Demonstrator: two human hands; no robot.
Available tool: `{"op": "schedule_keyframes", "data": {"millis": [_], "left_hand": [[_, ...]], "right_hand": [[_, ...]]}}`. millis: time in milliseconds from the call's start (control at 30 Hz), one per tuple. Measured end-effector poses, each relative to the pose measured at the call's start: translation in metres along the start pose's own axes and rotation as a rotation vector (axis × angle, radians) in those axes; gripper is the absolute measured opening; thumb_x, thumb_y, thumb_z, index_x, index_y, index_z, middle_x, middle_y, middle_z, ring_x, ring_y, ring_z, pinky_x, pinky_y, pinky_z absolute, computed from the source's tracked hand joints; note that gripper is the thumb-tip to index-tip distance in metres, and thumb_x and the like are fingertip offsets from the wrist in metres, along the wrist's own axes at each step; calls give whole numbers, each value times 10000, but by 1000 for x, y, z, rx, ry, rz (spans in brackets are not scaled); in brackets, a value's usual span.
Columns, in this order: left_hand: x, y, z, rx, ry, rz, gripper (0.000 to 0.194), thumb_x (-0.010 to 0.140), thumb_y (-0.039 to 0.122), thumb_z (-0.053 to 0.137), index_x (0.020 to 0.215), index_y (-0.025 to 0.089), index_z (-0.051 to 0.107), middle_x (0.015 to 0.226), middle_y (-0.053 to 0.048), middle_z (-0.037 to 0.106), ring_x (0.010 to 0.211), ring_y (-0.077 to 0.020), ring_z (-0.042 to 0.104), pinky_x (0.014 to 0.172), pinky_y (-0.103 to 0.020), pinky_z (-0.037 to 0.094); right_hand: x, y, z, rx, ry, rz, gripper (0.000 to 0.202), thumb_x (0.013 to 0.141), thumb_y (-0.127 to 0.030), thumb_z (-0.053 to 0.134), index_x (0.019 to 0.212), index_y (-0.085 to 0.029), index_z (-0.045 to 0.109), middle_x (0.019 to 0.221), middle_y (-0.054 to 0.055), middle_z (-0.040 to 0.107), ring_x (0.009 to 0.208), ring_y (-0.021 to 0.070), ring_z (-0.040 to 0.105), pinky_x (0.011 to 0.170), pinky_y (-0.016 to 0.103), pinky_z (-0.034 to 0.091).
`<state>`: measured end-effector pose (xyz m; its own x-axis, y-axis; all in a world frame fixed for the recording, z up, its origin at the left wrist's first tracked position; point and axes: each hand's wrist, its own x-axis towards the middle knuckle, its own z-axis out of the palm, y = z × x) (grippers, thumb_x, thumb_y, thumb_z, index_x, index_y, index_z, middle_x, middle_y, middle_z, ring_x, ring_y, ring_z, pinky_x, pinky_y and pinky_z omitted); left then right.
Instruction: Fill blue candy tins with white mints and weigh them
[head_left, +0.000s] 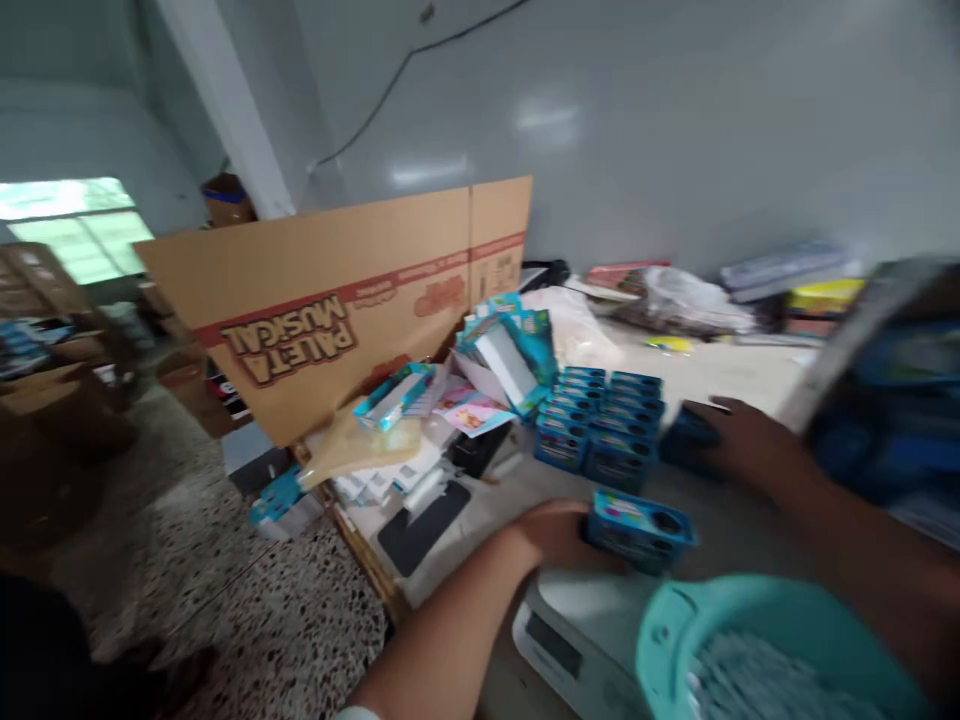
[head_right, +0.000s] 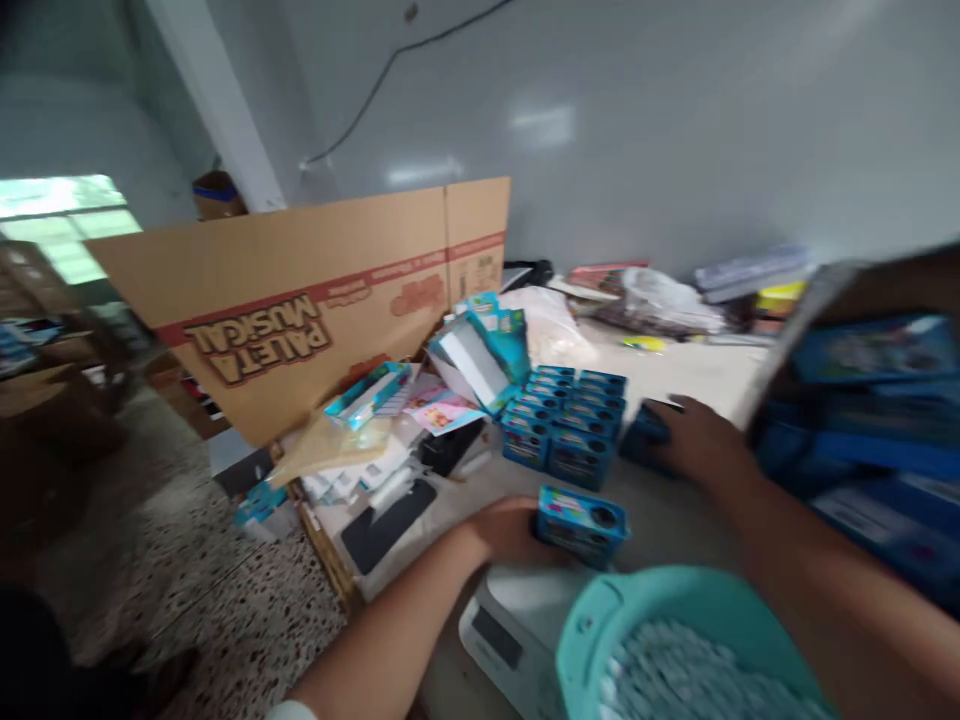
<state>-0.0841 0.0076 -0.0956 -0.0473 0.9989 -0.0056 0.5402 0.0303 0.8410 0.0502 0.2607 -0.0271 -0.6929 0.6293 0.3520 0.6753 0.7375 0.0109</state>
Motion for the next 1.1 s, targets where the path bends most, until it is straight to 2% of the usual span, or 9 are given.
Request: {"op": "schedule_keyframes", "data": {"millis": [67,133,300,467,667,800,867,1000,1100], "left_hand": [[-4,-1,1,-31,-20,-9,508,731,389,823,1202,210,758,1214,-98,767,1156,-305,708,1000,-394,566],[-9,2,1,-62,-35,2,528,738,377,801,1231,197,745,1248,-88,755,1173,-306,697,1058,-410,533],[-13,7,0,-100,-50,9,444,791,377,723,1202,210,754,1256,-59,754,1191,-306,686,1104,-427,502],[-15,8,1,-83,-26,-13,442,763,372,748,1180,228,761,1236,-39,763,1203,-298,679,1101,-406,510],[-15,8,-1,-74,-23,-26,441,759,389,752,1170,229,762,1218,-34,770,1180,-290,693,1080,-392,522],[-15,6,-2,-78,-44,-14,472,788,411,729,1217,214,740,1269,-45,749,1227,-286,668,1111,-400,498],[-15,7,-3,-79,-56,-13,481,795,407,723,1233,208,735,1287,-50,741,1237,-293,662,1113,-410,496],[-16,11,-4,-75,-74,-3,468,798,386,721,1235,219,740,1269,-40,750,1217,-297,673,1104,-408,500],[-17,12,-4,-65,-67,3,444,801,372,712,1221,233,747,1261,-30,753,1214,-294,675,1094,-393,503]], "right_hand": [[-12,8,-3,-7,-78,41,532,813,-238,769,1326,-135,676,1435,272,567,1303,388,574,1043,470,489],[-15,7,0,-15,-105,71,636,830,-290,747,1436,-161,605,1523,241,497,1380,398,498,1094,484,443],[-12,11,18,-10,-129,65,777,785,-297,779,1517,-269,523,1544,152,484,1379,366,482,1108,442,447],[-13,17,21,15,-114,41,774,771,-308,767,1499,-207,526,1491,168,505,1353,367,482,1105,444,440],[-11,11,17,10,-111,95,1006,698,-340,829,1551,-60,375,1435,258,504,1311,428,471,1073,492,444],[-13,3,11,-7,-172,113,826,676,-380,849,1385,-88,543,1400,248,518,1274,411,501,1031,467,470],[-13,0,7,-19,-214,112,770,681,-373,851,1336,-86,566,1381,244,535,1257,389,531,1006,433,486],[-13,-4,-4,-51,-314,106,769,643,-364,887,1290,-82,581,1291,229,622,1183,369,614,915,378,518],[-19,-6,-16,-56,-391,89,779,594,-436,920,1229,-107,612,1211,201,684,1085,356,676,832,352,528]]}}
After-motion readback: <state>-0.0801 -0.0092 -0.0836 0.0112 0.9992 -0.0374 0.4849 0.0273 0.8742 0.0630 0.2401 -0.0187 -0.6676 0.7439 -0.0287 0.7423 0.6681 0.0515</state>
